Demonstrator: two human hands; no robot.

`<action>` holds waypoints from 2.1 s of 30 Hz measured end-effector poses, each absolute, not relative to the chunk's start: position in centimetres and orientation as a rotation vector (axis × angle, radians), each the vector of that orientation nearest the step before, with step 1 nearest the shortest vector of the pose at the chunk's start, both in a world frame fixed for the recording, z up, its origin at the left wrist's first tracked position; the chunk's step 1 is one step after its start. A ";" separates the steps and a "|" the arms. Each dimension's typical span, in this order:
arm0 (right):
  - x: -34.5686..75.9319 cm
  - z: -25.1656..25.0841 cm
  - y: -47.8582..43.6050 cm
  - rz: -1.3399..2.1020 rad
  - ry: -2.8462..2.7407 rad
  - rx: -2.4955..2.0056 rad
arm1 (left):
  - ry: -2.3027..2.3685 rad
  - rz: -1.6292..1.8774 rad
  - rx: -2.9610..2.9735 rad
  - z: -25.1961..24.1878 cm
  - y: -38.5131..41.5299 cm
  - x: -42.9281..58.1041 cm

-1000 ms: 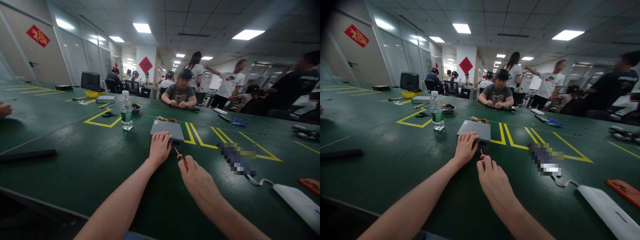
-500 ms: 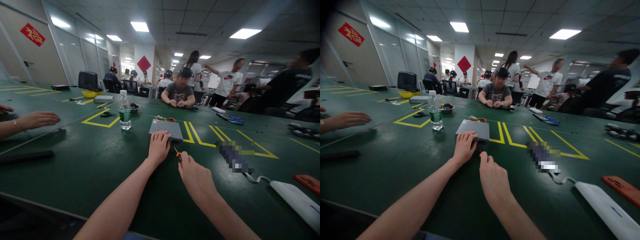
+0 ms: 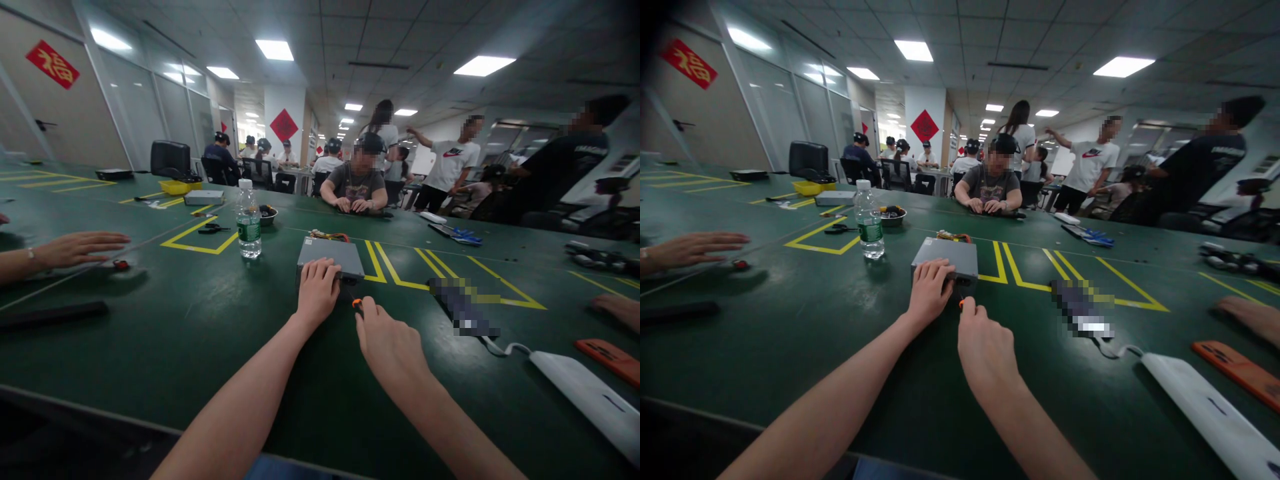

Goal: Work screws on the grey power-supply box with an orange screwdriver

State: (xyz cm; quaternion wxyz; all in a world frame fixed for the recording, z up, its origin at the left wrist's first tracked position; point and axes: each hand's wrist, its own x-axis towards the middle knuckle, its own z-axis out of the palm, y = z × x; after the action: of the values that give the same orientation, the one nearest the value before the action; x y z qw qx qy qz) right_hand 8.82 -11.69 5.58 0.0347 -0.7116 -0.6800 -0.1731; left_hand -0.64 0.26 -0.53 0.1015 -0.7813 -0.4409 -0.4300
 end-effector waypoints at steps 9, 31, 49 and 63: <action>8.2 4.1 -11.8 -0.574 -2.029 -2.104 | -1.290 -1.283 -2.300 -0.7 0.4 -0.6; 9.3 2.9 -12.4 -1.258 -2.335 -1.671 | -1.295 -1.256 -2.332 -0.5 0.2 -0.8; 9.3 3.3 -12.4 -1.115 -2.224 -1.865 | -1.305 -1.247 -2.314 -0.6 0.2 -0.6; 9.7 4.3 -11.5 -1.100 -2.398 -1.658 | -1.302 -1.244 -2.306 -0.6 0.3 -0.6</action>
State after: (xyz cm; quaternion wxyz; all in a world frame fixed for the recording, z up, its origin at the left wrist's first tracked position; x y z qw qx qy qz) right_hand 9.65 -11.49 4.25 0.0129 -0.5319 -0.7695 -0.3532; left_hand -0.59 0.34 -0.64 0.1076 -0.7836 -0.4424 -0.4227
